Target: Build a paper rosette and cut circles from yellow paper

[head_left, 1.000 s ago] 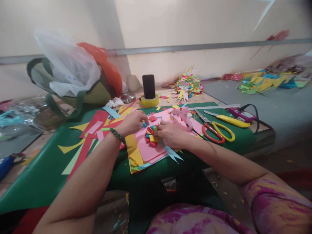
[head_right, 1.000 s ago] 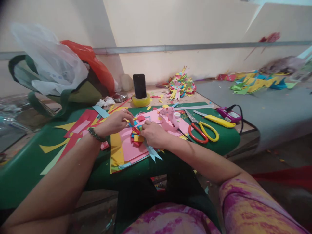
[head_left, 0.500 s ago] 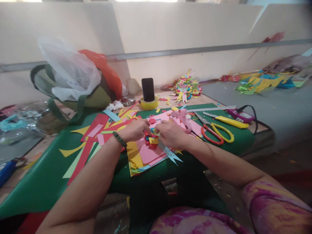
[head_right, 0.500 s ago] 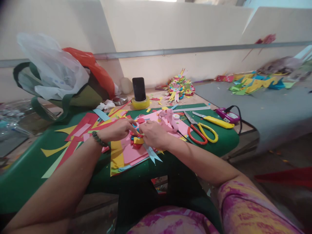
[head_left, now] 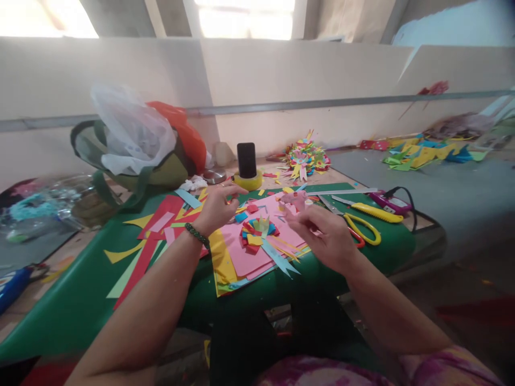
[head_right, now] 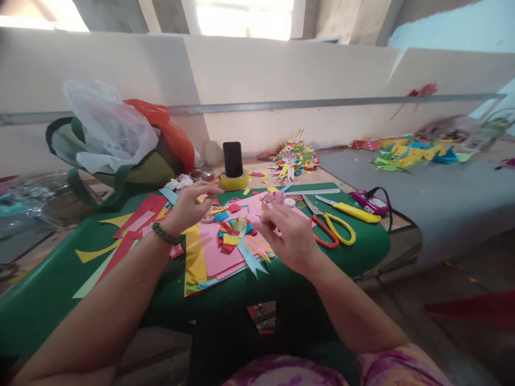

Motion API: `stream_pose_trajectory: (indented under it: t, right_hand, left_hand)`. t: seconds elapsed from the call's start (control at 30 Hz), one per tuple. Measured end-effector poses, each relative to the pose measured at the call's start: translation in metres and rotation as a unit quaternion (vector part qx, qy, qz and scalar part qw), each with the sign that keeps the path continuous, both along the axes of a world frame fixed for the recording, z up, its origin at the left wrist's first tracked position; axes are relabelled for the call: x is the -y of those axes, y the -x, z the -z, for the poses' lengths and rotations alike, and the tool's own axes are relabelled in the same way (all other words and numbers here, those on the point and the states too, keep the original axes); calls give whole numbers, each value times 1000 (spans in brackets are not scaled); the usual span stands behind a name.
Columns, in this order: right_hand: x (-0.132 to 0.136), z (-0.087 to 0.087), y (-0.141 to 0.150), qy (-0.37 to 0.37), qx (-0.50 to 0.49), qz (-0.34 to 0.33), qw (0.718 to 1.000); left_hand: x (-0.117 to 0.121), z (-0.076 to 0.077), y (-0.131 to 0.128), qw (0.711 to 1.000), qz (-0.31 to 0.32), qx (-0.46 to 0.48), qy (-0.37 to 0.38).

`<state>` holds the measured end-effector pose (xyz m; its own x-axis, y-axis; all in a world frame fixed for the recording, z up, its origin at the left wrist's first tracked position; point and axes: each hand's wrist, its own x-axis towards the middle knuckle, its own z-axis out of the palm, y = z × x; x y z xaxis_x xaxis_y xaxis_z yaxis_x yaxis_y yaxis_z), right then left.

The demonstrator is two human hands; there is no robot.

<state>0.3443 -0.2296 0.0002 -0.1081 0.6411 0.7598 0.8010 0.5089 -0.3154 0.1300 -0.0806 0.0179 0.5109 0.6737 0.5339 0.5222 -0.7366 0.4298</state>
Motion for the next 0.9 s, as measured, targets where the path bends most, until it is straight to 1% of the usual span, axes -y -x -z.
stream_pose_trajectory:
  t: [0.1,0.2,0.33,0.5,0.6,0.67,0.73,0.83,0.9]
  right_hand:
    - [12,8,-8,36,-14,58,998]
    - [16,21,-15,69,-18,79,994]
    - [16,40,-17,76,-56,50,994]
    - [10,64,-11,78,-85,10,993]
    - [6,73,-7,89,-102,3,991]
    - [9,72,-6,77,-101,10,992]
    - [16,65,-7,42,-84,8,996]
    - [31,45,-18,-17,-55,5,998]
    - [36,29,-34,-31,-50,51,997]
  left_hand:
    - [-4,1,2,999,-36,-8,-14]
    - [-8,2,3,998,-57,-32,-21]
    - [-11,4,3,997,-62,-39,-12]
    - [-13,7,2,1000,-21,-14,16]
    - [-14,9,2,1000,-18,-9,14]
    - [-14,8,2,999,-32,-24,7]
    - [-14,7,2,998,-42,-50,2]
    - [-14,6,2,996,-52,-78,-1]
    - [-14,6,2,994,-61,-87,3]
